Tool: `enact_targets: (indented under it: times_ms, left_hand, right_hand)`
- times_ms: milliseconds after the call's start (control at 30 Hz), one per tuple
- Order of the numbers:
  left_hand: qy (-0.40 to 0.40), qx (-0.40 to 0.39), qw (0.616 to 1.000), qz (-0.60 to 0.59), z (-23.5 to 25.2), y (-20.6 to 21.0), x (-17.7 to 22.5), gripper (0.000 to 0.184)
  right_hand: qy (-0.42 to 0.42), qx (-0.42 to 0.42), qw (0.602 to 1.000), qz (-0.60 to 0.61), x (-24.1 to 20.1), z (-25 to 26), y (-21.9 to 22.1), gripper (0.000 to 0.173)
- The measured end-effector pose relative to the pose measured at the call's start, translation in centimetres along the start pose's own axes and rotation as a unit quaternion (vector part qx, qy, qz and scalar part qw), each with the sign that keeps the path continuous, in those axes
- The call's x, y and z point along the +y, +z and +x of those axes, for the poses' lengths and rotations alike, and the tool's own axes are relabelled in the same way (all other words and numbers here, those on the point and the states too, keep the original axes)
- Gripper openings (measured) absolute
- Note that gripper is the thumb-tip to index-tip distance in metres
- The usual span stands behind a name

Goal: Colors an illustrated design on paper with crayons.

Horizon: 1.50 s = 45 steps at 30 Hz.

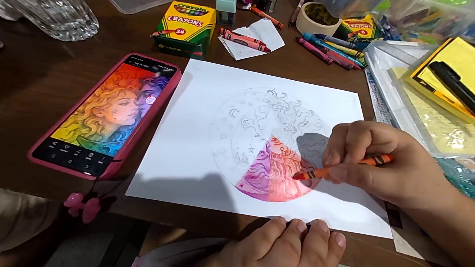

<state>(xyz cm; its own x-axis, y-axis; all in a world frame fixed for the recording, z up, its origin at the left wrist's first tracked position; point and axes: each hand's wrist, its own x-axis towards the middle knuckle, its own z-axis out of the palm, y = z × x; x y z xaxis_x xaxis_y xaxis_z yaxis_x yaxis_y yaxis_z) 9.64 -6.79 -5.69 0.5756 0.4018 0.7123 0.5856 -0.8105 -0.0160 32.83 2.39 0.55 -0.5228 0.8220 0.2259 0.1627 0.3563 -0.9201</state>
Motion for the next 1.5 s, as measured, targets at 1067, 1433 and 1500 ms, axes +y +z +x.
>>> enact_targets:
  times_ms: [1067, 1433, 1500]
  left_hand:
    - [0.007, 0.001, 1.0, -0.013, 0.06, -0.06, -0.14, 0.031]
    - [-0.001, 0.005, 1.0, -0.02, 0.01, -0.02, 0.01, 0.03]
    - [0.0, 0.005, 1.0, -0.021, 0.03, 0.0, -0.05, 0.03]
  right_hand:
    - [-0.001, -0.02, 1.0, 0.0, -0.2, -0.13, -0.38, 0.017]
    - [-0.008, -0.012, 1.0, -0.011, -0.14, -0.17, -0.42, 0.017]
    - [-0.009, -0.02, 1.0, -0.003, -0.12, -0.17, -0.53, 0.017]
